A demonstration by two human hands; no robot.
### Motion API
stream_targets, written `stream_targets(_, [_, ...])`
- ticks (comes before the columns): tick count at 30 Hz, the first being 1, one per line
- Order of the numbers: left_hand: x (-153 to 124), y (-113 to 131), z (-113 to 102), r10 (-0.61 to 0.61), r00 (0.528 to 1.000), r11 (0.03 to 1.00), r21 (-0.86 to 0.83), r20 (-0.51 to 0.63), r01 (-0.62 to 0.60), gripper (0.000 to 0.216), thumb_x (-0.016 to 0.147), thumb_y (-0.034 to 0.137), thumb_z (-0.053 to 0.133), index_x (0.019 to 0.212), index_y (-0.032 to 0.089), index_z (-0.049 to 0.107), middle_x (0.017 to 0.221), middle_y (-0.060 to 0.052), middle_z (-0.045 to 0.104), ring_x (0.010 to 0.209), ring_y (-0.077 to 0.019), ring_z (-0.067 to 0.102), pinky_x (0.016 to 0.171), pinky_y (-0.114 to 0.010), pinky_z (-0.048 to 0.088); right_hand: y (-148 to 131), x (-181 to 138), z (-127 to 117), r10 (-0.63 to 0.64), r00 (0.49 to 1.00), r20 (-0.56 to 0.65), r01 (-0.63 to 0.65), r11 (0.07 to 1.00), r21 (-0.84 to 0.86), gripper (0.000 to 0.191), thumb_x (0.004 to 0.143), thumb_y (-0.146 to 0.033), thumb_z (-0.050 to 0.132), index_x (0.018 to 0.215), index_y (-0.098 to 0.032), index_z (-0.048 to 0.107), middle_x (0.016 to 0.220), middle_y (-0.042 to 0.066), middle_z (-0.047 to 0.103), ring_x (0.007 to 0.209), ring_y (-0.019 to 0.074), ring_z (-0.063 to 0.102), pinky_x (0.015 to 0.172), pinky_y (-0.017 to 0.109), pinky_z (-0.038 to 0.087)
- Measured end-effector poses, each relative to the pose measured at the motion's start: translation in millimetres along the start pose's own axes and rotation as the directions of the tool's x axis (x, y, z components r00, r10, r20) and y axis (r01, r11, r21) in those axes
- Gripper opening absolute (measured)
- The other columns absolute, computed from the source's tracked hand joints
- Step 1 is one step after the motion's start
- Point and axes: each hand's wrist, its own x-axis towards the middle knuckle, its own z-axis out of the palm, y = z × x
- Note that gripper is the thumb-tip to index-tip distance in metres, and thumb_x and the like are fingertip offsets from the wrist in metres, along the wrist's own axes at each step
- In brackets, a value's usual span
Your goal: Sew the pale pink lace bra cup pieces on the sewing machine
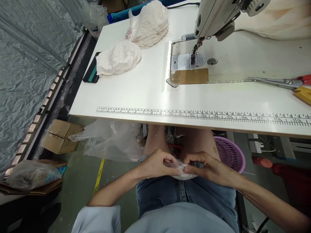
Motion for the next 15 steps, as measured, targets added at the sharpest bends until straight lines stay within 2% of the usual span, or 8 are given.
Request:
stream_targets(6, [-0.1, 1.2, 2.3, 0.004, 1.000, 1.000, 0.010, 0.005, -0.004, 0.024, 0.067, 0.030, 0.071, 0.079, 0.010, 0.069, 0.063, 0.002, 0.055, 0.058, -0.0068, 0.044, 0.052, -0.016, 0.031, 2.0, 0.8, -0.4, 0.018, 0.999, 0.031, -0.018, 1.000, 0.005, 0.034, 0.082, -0.051, 0.054, 0.080, -0.018, 0.062, 0.071, 0.000, 0.058, 0.068, 0.0152, 0.051, 0.060, 0.026, 0.036])
stream_targets(11, [0.1, -0.1, 3.6, -0.011, 0.999, 1.000, 0.025, -0.042, 0.012, 0.022, 0.067, 0.030, 0.070, 0.075, 0.009, 0.069, 0.060, 0.002, 0.054, 0.055, -0.0069, 0.043, 0.050, -0.017, 0.029, 4.7, 1.9, 3.2, 0.015, 1.000, 0.002, -0.015, 0.999, -0.042, 0.034, 0.080, -0.051, 0.058, 0.075, -0.017, 0.058, 0.066, -0.002, 0.053, 0.062, 0.0122, 0.044, 0.056, 0.024, 0.032])
stream_targets(15, [-0.2, 0.4, 2.8, 0.004, 1.000, 1.000, 0.015, -0.029, -0.003, 0.024, 0.067, 0.032, 0.071, 0.076, 0.010, 0.069, 0.064, 0.001, 0.058, 0.059, -0.0082, 0.047, 0.053, -0.017, 0.032, 2.3, 2.0, 3.3, 0.018, 1.000, 0.012, -0.018, 0.999, -0.038, 0.037, 0.082, -0.052, 0.055, 0.072, -0.017, 0.059, 0.064, -0.002, 0.051, 0.062, 0.0123, 0.044, 0.055, 0.024, 0.032])
